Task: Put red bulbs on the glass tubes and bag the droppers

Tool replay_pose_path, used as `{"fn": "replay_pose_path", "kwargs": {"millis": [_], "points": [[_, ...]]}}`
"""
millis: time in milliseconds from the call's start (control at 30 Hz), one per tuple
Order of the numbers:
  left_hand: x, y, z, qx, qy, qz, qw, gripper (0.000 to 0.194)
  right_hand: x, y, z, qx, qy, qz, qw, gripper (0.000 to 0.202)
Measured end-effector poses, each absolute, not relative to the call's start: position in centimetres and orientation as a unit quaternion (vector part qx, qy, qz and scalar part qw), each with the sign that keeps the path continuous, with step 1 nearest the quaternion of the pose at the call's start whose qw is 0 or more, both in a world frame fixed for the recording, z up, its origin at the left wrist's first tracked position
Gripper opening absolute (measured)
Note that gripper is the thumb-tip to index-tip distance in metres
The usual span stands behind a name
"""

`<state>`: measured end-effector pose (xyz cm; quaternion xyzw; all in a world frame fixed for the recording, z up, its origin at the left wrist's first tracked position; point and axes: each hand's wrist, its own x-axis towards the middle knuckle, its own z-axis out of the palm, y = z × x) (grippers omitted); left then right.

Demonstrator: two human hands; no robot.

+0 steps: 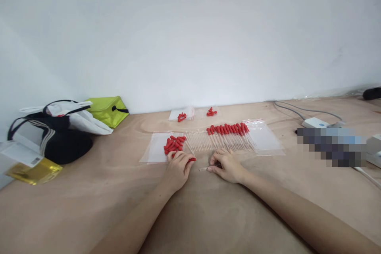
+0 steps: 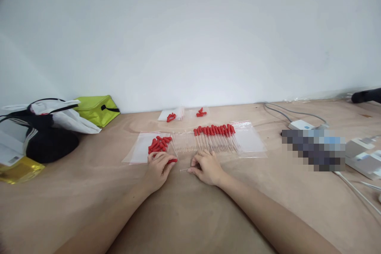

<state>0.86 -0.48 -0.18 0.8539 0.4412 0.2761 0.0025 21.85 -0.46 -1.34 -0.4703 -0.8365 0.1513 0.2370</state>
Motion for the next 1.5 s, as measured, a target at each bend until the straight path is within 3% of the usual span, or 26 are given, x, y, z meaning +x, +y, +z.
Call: {"fn": "replay_pose_path", "kwargs": {"millis": [400,933,1500], "points": [[1.5,-0.9,-0.1,0.866,0.402,0.296,0.03,0.001,21.8,-0.5,-1.7,-0.495,-0.801,0.2,0.269,0.013],[1.9,-0.8,-0.6,0.847,0.424,0.303,0.108,0.01,22.2,-0.3,-1.7,-0.451,-0.818,0.202,0.292,0.014],[2.2,-1.0,-1.3,0.875,0.372,0.304,0.062,0.012,21.6,-1.7,-1.8,-0.422,-0.866,0.049,0.265,0.025]]}}
